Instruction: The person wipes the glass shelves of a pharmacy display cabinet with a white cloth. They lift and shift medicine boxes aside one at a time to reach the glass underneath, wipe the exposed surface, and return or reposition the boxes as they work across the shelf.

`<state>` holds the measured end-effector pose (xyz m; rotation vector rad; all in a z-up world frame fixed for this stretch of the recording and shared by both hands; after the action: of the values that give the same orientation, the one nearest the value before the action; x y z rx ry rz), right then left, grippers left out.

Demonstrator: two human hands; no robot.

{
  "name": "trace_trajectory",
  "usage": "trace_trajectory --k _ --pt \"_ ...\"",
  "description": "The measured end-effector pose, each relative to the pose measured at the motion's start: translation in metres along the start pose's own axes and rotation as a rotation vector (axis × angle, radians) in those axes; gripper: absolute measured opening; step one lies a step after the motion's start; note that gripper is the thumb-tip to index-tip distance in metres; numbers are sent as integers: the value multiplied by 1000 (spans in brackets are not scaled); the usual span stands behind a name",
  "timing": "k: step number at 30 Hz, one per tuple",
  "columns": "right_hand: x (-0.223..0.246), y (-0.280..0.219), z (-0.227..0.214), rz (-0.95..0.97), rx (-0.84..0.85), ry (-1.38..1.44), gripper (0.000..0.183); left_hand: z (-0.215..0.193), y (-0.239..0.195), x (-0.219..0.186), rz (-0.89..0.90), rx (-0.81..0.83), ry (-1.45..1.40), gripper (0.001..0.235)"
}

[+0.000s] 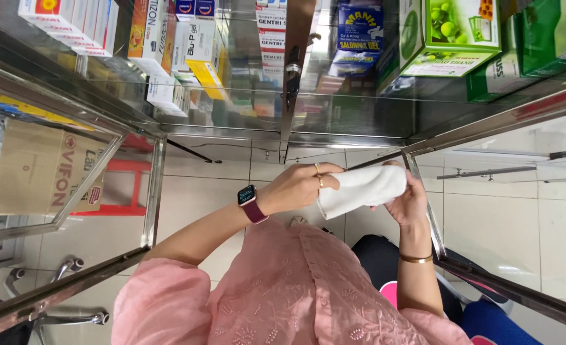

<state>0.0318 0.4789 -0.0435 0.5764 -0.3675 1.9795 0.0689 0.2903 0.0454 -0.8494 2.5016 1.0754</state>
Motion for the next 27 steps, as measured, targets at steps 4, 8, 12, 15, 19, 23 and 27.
trace_trajectory --k 4,8,12,15,19,23,27 --pt "-10 -8 -68 64 -172 -207 41 5 -2 23 -206 91 -139 31" --pt "9 -12 -82 26 -366 -736 37 30 -15 48 -436 181 -473 36" --pt "25 -3 -2 -157 -248 -1166 29 73 -37 67 -762 254 -672 60" --pt "17 -3 40 -408 -117 -1629 28 135 -75 106 -875 211 -716 53" --pt "-15 -2 113 -611 143 -1896 34 129 -76 111 -967 103 -1033 50" --pt "-23 -5 122 -755 196 -1939 54 131 -73 97 -1048 87 -1395 48" --pt "16 -8 83 -834 -16 -1793 36 79 -32 58 -922 231 -1183 43"
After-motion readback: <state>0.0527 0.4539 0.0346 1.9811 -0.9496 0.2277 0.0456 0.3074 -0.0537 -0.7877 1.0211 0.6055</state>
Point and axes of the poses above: each hand's wrist, its own y-axis towards the middle knuckle, its own z-axis out of the palm, x = y × z, the point moved 10 cm from there along y, towards the middle knuckle, and after that the axes turned 8 degrees about y, right-handed, at the moved point
